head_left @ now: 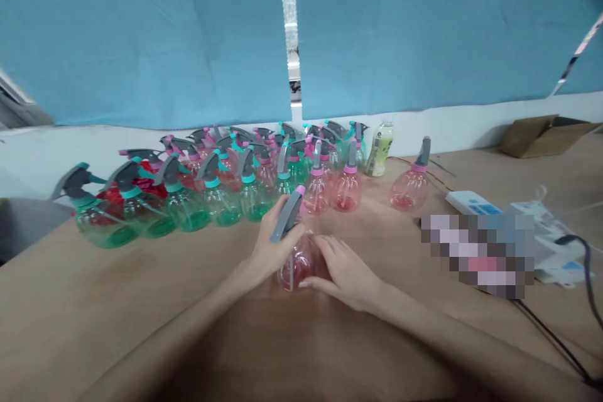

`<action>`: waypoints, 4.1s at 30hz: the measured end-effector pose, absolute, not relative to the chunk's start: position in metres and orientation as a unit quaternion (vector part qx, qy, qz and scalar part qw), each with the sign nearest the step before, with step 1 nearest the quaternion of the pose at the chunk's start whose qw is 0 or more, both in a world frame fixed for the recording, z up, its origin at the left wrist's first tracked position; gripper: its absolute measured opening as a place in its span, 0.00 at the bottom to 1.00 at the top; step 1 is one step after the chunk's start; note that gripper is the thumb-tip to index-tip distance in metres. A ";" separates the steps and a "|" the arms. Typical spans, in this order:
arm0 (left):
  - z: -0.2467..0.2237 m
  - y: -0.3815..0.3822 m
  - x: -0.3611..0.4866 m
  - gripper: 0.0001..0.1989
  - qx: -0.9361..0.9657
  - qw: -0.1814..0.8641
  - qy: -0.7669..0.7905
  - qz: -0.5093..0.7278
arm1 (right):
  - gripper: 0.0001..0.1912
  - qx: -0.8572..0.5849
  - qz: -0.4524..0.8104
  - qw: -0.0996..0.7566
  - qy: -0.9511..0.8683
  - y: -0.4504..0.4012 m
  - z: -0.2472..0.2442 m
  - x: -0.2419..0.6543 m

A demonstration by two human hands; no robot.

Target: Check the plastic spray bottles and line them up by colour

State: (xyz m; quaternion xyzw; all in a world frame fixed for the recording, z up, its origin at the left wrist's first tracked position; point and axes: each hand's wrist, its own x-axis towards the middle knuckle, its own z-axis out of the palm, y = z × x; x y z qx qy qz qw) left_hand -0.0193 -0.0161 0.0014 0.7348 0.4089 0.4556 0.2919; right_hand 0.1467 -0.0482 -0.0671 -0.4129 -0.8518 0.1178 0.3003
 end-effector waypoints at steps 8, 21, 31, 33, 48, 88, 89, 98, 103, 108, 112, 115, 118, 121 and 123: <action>0.006 -0.011 -0.015 0.07 0.742 0.303 0.406 0.439 | 0.39 -0.470 0.099 0.209 -0.852 -0.023 -0.104 0.200; 0.010 -0.013 -0.011 0.02 0.751 0.290 0.407 0.431 | 0.35 -0.452 0.088 0.225 -0.859 -0.005 -0.106 0.203; 0.006 -0.013 -0.009 0.07 0.743 0.304 0.405 0.437 | 0.35 -0.458 0.090 0.222 -0.856 -0.004 -0.108 0.202; 0.003 -0.013 -0.008 0.07 0.744 0.292 0.409 0.441 | 0.35 -0.462 0.087 0.217 -0.856 -0.004 -0.108 0.202; -0.005 -0.010 -0.008 0.11 0.741 0.301 0.404 0.444 | 0.32 -0.450 0.082 0.235 -0.858 -0.006 -0.110 0.204; 0.005 -0.011 -0.008 0.01 0.755 0.278 0.412 0.427 | 0.33 -0.462 0.087 0.209 -0.858 -0.006 -0.105 0.202; 0.006 -0.011 -0.008 0.01 0.755 0.278 0.412 0.427 | 0.34 -0.463 0.088 0.209 -0.857 -0.006 -0.104 0.202; 0.008 -0.010 -0.009 0.01 0.761 0.274 0.393 0.438 | 0.33 -0.460 0.099 0.219 -0.855 -0.005 -0.105 0.203; 0.007 -0.011 -0.008 0.01 0.760 0.281 0.386 0.440 | 0.33 -0.457 0.098 0.221 -0.856 -0.005 -0.104 0.203; 0.008 -0.011 -0.007 0.02 0.758 0.275 0.384 0.449 | 0.33 -0.457 0.088 0.216 -0.858 -0.004 -0.105 0.203; 0.005 -0.009 -0.007 0.03 0.759 0.273 0.389 0.446 | 0.33 -0.459 0.085 0.213 -0.858 -0.004 -0.106 0.203; 0.002 -0.008 -0.007 0.02 0.754 0.265 0.399 0.450 | 0.33 -0.461 0.087 0.213 -0.857 -0.005 -0.105 0.204; 0.000 -0.010 -0.008 0.03 0.748 0.249 0.410 0.458 | 0.32 -0.459 0.089 0.219 -0.857 -0.005 -0.104 0.204; -0.002 -0.011 -0.007 0.03 0.746 0.240 0.416 0.462 | 0.32 -0.458 0.090 0.217 -0.857 -0.006 -0.104 0.205; -0.003 -0.011 -0.007 0.03 0.744 0.236 0.417 0.466 | 0.32 -0.460 0.091 0.214 -0.857 -0.006 -0.103 0.205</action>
